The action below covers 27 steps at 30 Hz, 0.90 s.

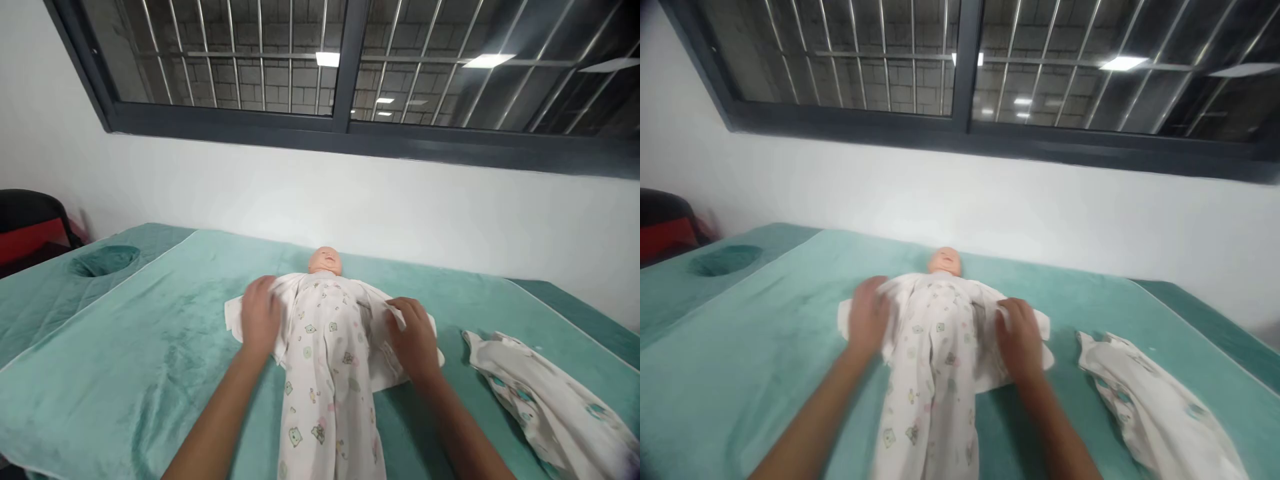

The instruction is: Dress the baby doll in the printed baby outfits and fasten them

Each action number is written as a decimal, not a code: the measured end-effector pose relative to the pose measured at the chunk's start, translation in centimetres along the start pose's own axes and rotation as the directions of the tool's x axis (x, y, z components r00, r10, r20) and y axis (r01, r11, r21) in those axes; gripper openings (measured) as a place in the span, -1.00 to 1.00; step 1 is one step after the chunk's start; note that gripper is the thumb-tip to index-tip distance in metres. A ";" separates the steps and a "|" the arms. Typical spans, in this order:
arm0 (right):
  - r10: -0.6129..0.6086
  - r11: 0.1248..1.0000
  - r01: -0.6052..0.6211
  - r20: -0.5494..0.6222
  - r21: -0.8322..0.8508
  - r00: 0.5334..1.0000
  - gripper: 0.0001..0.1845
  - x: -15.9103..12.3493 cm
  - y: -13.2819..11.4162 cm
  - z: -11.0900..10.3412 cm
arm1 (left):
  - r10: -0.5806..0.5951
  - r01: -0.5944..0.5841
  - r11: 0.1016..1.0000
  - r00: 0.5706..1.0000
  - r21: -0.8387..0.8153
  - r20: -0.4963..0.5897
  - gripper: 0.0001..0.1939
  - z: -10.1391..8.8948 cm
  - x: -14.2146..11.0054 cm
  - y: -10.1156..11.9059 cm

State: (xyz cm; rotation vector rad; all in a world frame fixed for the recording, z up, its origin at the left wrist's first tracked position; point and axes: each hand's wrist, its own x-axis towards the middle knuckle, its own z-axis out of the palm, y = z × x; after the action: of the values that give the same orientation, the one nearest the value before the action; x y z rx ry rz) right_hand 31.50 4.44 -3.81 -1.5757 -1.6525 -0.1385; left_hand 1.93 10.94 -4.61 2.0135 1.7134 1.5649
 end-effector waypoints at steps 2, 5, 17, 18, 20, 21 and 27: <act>-0.077 0.992 0.069 0.074 0.108 0.994 -0.75 1.7 -3.8 2.2 | 0.085 -0.111 0.990 0.962 0.089 0.258 -0.67 1.6 1.3 1.0; -0.212 0.974 0.172 0.328 0.145 0.921 -0.68 4.9 -8.4 5.5 | 0.050 -0.128 0.976 0.921 0.178 0.387 -0.68 3.5 3.2 1.0; -0.207 0.919 0.395 0.836 -0.012 0.508 -0.73 13.6 -12.5 13.6 | -0.285 0.146 0.914 0.896 0.380 0.341 -0.69 4.6 6.3 -3.4; -0.205 0.919 0.394 0.865 0.009 0.459 -0.74 13.9 -12.6 13.8 | -0.284 0.144 0.914 0.895 0.380 0.344 -0.70 4.5 6.3 -3.4; -0.197 0.923 0.384 0.905 0.041 0.376 -0.77 14.6 -12.8 14.3 | -0.271 0.129 0.917 0.896 0.378 0.353 -0.71 4.5 6.3 -3.4; -0.193 0.924 0.379 0.919 0.053 0.344 -0.78 14.9 -12.8 14.4 | -0.263 0.120 0.918 0.897 0.377 0.355 -0.72 4.4 6.3 -3.4; -0.163 0.910 0.411 0.958 0.053 0.238 -0.67 15.4 -12.4 15.1 | -0.243 0.102 0.924 0.902 0.369 0.357 -0.71 4.3 6.2 -3.4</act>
State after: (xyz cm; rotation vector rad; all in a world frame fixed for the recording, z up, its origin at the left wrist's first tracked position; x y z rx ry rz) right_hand 15.48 22.80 1.34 -1.5354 -2.9957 0.6266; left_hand 1.78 19.22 -4.85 2.0586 2.0210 0.7668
